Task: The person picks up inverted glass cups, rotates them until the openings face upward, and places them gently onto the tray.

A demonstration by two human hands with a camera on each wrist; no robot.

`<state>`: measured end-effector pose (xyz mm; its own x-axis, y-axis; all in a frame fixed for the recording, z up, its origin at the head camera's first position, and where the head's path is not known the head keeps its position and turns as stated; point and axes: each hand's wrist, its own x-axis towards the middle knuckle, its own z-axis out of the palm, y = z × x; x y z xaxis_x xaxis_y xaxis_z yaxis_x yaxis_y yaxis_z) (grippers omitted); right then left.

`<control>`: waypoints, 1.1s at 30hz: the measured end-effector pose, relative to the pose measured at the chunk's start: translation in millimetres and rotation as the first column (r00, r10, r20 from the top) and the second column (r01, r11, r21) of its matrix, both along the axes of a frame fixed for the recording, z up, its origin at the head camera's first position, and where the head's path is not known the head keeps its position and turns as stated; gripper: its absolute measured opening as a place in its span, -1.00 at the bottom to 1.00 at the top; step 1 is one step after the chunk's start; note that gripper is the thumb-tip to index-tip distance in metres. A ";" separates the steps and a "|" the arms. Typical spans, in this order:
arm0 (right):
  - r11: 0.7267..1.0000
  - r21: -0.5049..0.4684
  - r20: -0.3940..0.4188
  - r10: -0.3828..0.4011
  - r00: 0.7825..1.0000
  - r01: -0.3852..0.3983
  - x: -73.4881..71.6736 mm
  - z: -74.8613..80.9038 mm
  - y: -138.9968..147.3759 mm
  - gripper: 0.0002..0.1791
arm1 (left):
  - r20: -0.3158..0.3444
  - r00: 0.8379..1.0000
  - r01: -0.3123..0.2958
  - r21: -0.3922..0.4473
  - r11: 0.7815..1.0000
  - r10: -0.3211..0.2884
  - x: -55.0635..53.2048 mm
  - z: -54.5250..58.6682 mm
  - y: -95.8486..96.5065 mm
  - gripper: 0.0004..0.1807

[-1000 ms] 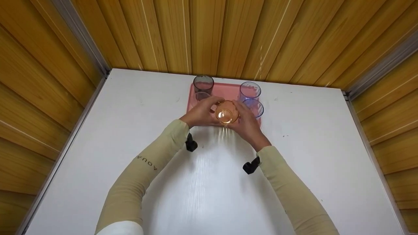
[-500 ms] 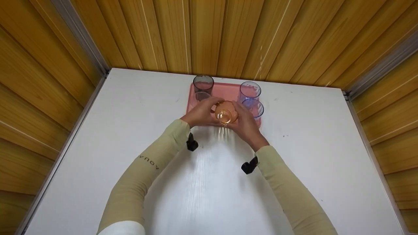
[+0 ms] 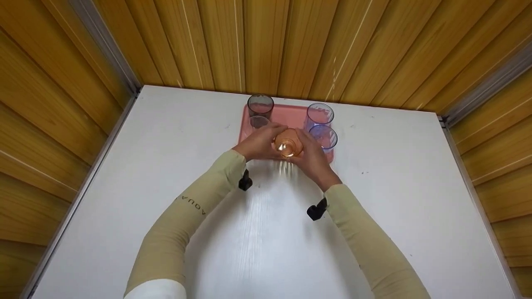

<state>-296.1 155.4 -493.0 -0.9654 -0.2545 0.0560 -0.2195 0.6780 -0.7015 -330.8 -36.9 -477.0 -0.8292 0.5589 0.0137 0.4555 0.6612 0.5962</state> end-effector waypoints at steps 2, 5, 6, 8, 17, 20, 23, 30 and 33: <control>1.000 0.005 0.003 0.003 1.000 -0.003 -1.1 -0.6 -0.5 -0.11 | -0.011 1.000 0.004 -0.021 1.000 -0.004 -0.1 2.3 0.4 -0.04; 1.000 0.016 0.026 -0.001 1.000 0.000 -3.1 -0.8 -1.1 -0.10 | -0.018 1.000 0.003 -0.063 0.998 -0.004 0.2 5.4 1.5 -0.01; 1.000 0.021 0.036 -0.004 0.999 0.003 -3.6 -0.4 -1.3 -0.09 | -0.019 1.000 0.001 -0.078 0.997 -0.002 -0.1 6.1 2.0 0.00; 1.000 0.029 0.056 -0.008 0.998 0.007 -4.6 0.5 -1.8 -0.08 | -0.023 1.000 -0.004 -0.105 0.994 0.002 0.2 7.5 2.9 0.02; 0.997 0.071 0.131 -0.034 0.991 0.024 -7.4 8.5 -5.0 -0.05 | -0.093 0.996 -0.001 -0.167 0.986 -0.014 -3.3 14.0 11.3 -0.12; 0.996 0.084 0.172 -0.055 0.984 0.041 -7.4 13.9 -6.4 -0.05 | -0.121 0.992 -0.005 -0.217 0.976 -0.022 -6.1 17.2 16.0 -0.29; 0.993 0.104 0.195 -0.069 0.978 0.049 -7.9 19.4 -7.8 -0.03 | -0.142 0.990 -0.015 -0.265 0.964 -0.024 -7.7 21.6 19.7 -0.41; 0.983 0.180 0.189 -0.068 0.980 0.033 -11.9 24.1 -10.2 -0.06 | -0.107 0.994 -0.044 -0.284 0.958 0.014 -10.0 25.2 23.7 -0.49; 0.977 0.212 0.188 -0.074 0.979 0.033 -13.3 25.1 -11.0 -0.07 | -0.095 0.995 -0.051 -0.279 0.959 0.025 -11.4 25.9 23.8 -0.54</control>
